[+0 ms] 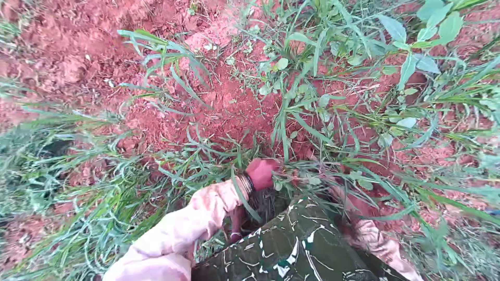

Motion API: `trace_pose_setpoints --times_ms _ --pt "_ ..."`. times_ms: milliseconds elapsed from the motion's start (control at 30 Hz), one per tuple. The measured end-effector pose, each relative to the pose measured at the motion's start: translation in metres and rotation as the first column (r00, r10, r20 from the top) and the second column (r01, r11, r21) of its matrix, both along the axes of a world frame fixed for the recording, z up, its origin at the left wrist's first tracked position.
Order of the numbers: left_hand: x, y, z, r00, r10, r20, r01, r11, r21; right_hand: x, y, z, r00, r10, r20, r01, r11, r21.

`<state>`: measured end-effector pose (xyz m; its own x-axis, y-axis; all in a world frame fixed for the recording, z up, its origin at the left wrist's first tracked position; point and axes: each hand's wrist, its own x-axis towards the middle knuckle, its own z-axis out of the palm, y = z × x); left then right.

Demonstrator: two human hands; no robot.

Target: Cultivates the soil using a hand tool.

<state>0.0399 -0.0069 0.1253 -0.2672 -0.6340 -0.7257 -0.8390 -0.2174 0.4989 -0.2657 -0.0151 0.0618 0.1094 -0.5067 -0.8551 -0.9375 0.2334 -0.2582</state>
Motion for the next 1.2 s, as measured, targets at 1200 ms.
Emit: trace_pose_setpoints --times_ms 1200 --pt "0.176 -0.033 -0.159 0.317 0.867 0.384 -0.747 0.478 -0.462 0.197 -0.094 -0.001 0.978 0.112 0.175 -0.003 0.85 -0.526"
